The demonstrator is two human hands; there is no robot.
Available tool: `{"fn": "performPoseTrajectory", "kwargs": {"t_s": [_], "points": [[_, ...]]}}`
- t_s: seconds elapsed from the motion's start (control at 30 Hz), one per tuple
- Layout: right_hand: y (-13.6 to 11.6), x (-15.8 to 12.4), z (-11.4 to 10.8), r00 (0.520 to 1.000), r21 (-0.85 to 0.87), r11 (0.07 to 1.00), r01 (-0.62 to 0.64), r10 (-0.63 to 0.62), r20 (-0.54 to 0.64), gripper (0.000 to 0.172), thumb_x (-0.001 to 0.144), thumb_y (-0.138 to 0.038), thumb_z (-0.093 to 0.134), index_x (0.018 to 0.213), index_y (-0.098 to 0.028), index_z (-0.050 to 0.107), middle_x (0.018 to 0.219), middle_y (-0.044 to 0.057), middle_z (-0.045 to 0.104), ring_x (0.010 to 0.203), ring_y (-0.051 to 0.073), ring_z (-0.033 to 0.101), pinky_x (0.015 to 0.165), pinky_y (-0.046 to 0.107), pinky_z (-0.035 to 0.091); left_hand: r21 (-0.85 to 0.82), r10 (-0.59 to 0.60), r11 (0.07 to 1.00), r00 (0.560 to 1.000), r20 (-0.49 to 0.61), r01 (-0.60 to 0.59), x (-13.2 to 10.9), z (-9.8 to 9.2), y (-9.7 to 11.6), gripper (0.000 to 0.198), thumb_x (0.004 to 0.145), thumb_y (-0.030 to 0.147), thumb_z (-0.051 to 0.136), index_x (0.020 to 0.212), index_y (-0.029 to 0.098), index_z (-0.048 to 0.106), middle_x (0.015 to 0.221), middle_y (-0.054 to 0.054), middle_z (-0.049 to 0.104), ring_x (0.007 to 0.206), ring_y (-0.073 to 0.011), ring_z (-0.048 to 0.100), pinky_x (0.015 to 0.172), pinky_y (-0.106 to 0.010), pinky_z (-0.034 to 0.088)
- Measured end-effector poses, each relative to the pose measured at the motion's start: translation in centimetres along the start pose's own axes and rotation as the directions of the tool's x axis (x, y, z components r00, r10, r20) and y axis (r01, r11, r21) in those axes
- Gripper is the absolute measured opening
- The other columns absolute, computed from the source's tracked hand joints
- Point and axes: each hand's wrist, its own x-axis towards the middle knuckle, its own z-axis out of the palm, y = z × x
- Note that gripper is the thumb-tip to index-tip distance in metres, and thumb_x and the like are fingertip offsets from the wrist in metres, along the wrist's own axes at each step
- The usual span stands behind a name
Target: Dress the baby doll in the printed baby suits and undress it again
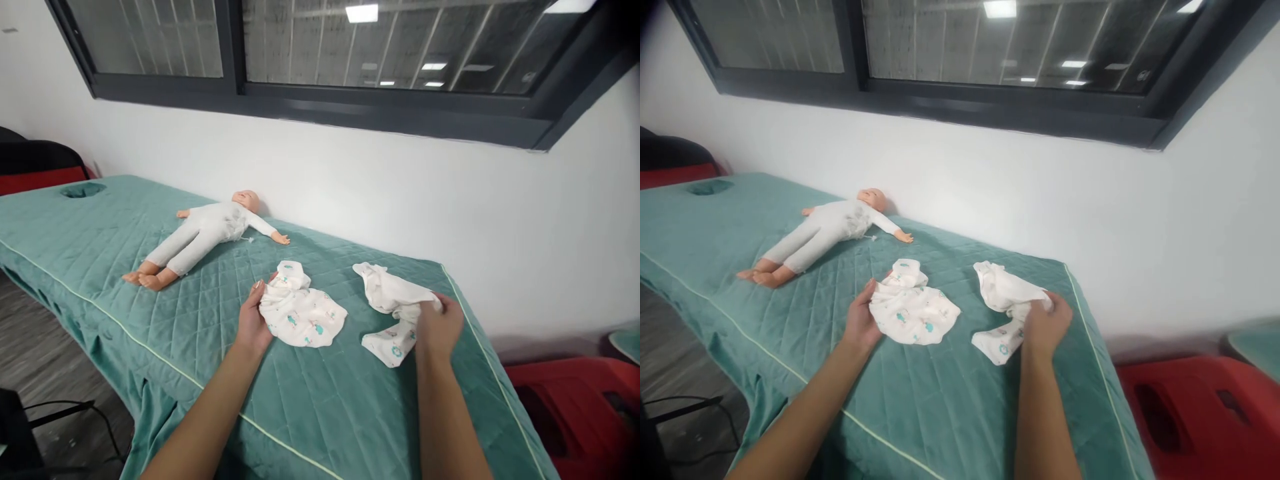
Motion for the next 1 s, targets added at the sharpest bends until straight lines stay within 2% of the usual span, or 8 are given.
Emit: {"fn": "performPoseTrajectory", "kwargs": {"t_s": [0.13, 0.27, 0.4, 0.5, 0.6, 0.67, 0.83, 1.0], "points": [[-2.8, -3.9, 1.0, 0.868, -0.195, 0.855, 0.481, -0.433, 0.242, 0.026, 0.083, -0.027, 0.050, 0.103, -0.018, 0.063, 0.126, 0.014, 0.060, 0.123, 0.030, 0.050, 0.110, 0.054, 0.028, 0.012, -0.019, 1.000, 1.000, -0.013, 0.019, -0.4, 0.8, -0.1, 0.030, 0.083, 0.028, 0.065, 0.110, 0.015, 0.065, 0.118, -0.011, 0.070, 0.113, -0.0290, 0.064, 0.101, -0.045, 0.049], [-4.7, -8.3, 2.6, 0.733, -0.018, 0.834, 0.552, -0.475, 0.487, 0.027, 0.089, -0.031, 0.052, 0.113, -0.022, 0.061, 0.130, 0.010, 0.060, 0.127, 0.028, 0.048, 0.117, 0.056, 0.015, -0.007, -0.084, 0.996, 0.996, -0.002, 0.084, -0.7, 1.1, 0.1, 0.023, 0.083, 0.027, 0.064, 0.103, 0.014, 0.067, 0.112, -0.011, 0.071, 0.109, -0.0286, 0.066, 0.100, -0.045, 0.050], [-4.8, -10.3, 3.1, 0.623, 0.252, 0.953, 0.167, -0.300, 0.722, 0.044, 0.086, -0.035, 0.063, 0.127, -0.024, 0.053, 0.139, 0.010, 0.053, 0.132, 0.026, 0.045, 0.115, 0.049, 0.029, -0.001, -0.071, 0.997, 0.996, 0.058, 0.071, -1.2, 1.1, 0.0, 0.008, 0.080, 0.017, 0.067, 0.079, 0.019, 0.060, 0.101, -0.002, 0.073, 0.096, -0.0202, 0.069, 0.094, -0.036, 0.053], [-5.6, -11.6, 2.8, 0.379, 0.387, 0.870, -0.305, -0.261, 0.888, 0.081, 0.078, -0.037, 0.074, 0.145, -0.027, 0.030, 0.148, 0.011, 0.045, 0.134, 0.025, 0.047, 0.110, 0.045, 0.039, 0.067, -0.093, 0.994, 0.986, 0.139, 0.084, -1.6, 1.4, -0.1, 0.011, 0.080, 0.017, 0.069, 0.083, 0.020, 0.059, 0.104, -0.001, 0.072, 0.093, -0.0187, 0.070, 0.091, -0.034, 0.054], [-7.2, -13.2, 2.1, 0.206, 0.365, 0.805, -0.467, -0.302, 0.931, 0.101, 0.068, -0.036, 0.083, 0.147, -0.029, 0.020, 0.149, 0.011, 0.044, 0.133, 0.026, 0.048, 0.108, 0.044, 0.042, 0.126, -0.147, 0.984, 0.974, 0.175, 0.126, -2.0, 1.6, -0.3, 0.018, 0.083, 0.024, 0.068, 0.100, 0.022, 0.061, 0.118, -0.006, 0.069, 0.103, -0.0248, 0.068, 0.094, -0.042, 0.054], [-8.0, -14.2, 1.8, 0.210, 0.301, 0.874, -0.382, -0.235, 0.949, 0.098, 0.063, -0.037, 0.086, 0.142, -0.027, 0.029, 0.140, 0.010, 0.053, 0.125, 0.027, 0.054, 0.104, 0.043, 0.044, 0.161, -0.155, 0.978, 0.976, 0.151, 0.131, -1.9, 1.6, -0.4, 0.032, 0.082, 0.022, 0.069, 0.112, 0.024, 0.060, 0.126, -0.006, 0.066, 0.110, -0.0266, 0.066, 0.098, -0.044, 0.052], [-8.0, -14.9, 2.2, 0.349, 0.196, 0.980, -0.026, -0.175, 0.921, 0.066, 0.072, -0.036, 0.077, 0.130, -0.025, 0.047, 0.118, 0.006, 0.066, 0.106, 0.026, 0.062, 0.091, 0.041, 0.047, 0.151, -0.086, 0.985, 0.996, -0.007, 0.086, -1.0, 1.6, -0.7, 0.044, 0.079, 0.011, 0.068, 0.119, 0.027, 0.058, 0.130, -0.004, 0.064, 0.111, -0.0226, 0.066, 0.098, -0.042, 0.053], [-7.3, -14.6, 2.0, 0.438, 0.254, 0.967, 0.018, -0.236, 0.867, 0.051, 0.076, -0.028, 0.069, 0.125, -0.024, 0.052, 0.115, 0.005, 0.065, 0.102, 0.023, 0.062, 0.092, 0.039, 0.047, 0.148, -0.070, 0.986, 0.997, -0.028, 0.074, -0.3, 1.1, -0.7, 0.042, 0.081, 0.015, 0.067, 0.122, 0.025, 0.060, 0.110, -0.002, 0.072, 0.094, -0.0163, 0.071, 0.089, -0.030, 0.056]]}}
